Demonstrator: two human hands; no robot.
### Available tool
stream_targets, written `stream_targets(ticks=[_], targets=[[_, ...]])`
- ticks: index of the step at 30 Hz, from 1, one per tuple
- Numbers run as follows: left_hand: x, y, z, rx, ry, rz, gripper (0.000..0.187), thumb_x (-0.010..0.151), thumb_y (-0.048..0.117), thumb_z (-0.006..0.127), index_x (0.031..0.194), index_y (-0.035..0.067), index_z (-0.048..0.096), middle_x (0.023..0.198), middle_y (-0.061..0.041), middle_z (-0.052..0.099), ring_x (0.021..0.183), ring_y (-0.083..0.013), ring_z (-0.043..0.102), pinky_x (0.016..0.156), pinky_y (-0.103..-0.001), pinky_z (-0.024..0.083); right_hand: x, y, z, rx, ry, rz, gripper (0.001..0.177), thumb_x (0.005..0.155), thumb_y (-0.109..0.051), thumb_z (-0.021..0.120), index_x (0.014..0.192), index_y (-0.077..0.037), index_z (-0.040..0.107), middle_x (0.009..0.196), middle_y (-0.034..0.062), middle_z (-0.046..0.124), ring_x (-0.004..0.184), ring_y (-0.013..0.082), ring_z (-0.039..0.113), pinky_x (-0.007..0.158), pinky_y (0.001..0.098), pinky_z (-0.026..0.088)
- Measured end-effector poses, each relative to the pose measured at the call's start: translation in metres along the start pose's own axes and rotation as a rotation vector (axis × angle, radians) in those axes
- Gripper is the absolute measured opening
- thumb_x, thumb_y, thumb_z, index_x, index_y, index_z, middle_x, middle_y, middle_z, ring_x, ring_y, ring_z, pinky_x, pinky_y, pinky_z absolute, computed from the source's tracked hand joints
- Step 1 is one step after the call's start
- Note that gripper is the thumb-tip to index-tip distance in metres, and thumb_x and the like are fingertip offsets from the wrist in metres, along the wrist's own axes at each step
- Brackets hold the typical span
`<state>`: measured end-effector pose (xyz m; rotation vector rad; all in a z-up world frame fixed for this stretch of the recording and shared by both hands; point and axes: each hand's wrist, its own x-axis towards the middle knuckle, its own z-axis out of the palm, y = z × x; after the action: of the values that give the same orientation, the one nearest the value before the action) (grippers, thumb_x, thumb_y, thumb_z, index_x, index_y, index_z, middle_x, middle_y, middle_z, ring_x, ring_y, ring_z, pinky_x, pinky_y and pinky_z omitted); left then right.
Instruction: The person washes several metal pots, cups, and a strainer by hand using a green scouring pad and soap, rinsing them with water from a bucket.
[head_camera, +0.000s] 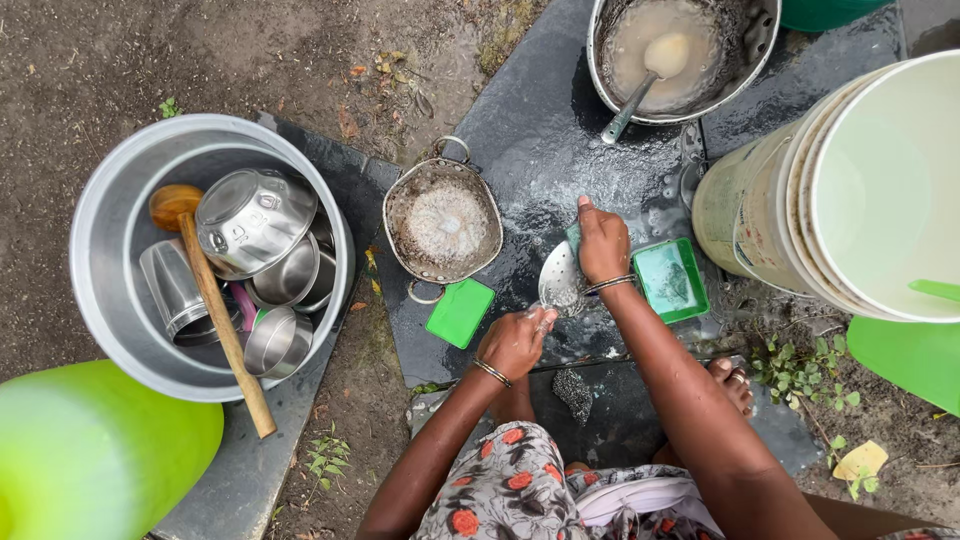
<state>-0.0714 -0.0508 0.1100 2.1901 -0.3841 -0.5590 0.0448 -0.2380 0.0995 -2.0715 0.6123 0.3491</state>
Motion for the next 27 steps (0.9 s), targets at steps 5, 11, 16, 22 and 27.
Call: stream_targets(ticks=[5,11,16,22,27], targets=[[0.006,0.015,-0.029,-0.027,0.007,-0.177,0.024,0.101,0.023,0.058,0.088,0.004,0.066,0.082,-0.022,0.071,0.079,-0.0426,0.069,0.07,-0.052,0.053,-0.044,-0.021,-0.015,-0.096,0.181,-0.624,0.035,0.112,-0.031,0.042,0.113,-0.003,0.063,0.098,0.018,0.063,0.091,0.0366,0.058,0.083,0.0506,0.042],[0.03,0.071,-0.079,0.104,-0.079,0.127,0.02,0.095,0.018,0.059,0.094,0.001,0.068,0.088,-0.025,0.07,0.087,-0.0443,0.068,0.075,-0.054,0.052,-0.056,-0.097,-0.096,-0.418,0.07,-1.498,0.028,0.101,-0.03,0.051,0.11,-0.009,0.067,0.105,0.0078,0.063,0.104,0.0274,0.059,0.1,0.0497,0.042],[0.039,0.159,-0.137,0.158,-0.034,0.165,0.03,0.101,0.028,0.053,0.097,0.003,0.068,0.087,-0.02,0.073,0.084,-0.041,0.07,0.076,-0.051,0.054,-0.073,-0.15,-0.161,-0.625,-0.014,-1.273,0.028,0.098,-0.034,0.06,0.091,-0.009,0.068,0.089,0.0105,0.062,0.089,0.0291,0.058,0.079,0.0465,0.044],[0.053,0.224,-0.16,0.211,0.064,0.22,0.044,0.105,0.041,0.047,0.095,0.003,0.067,0.084,-0.021,0.072,0.082,-0.0422,0.069,0.075,-0.051,0.053,-0.122,-0.195,-0.212,-0.07,0.417,-1.051,0.024,0.11,-0.025,0.053,0.104,-0.005,0.065,0.102,0.0143,0.062,0.102,0.035,0.059,0.091,0.0502,0.047],[0.091,0.202,-0.075,-0.052,0.447,0.544,0.038,0.113,0.034,0.047,0.108,0.001,0.065,0.101,-0.024,0.069,0.095,-0.044,0.066,0.08,-0.049,0.053,-0.153,-0.19,-0.202,-0.022,0.546,-1.144,0.035,0.104,-0.011,0.051,0.136,0.001,0.056,0.134,0.0193,0.063,0.135,0.0443,0.051,0.117,0.0591,0.026]])
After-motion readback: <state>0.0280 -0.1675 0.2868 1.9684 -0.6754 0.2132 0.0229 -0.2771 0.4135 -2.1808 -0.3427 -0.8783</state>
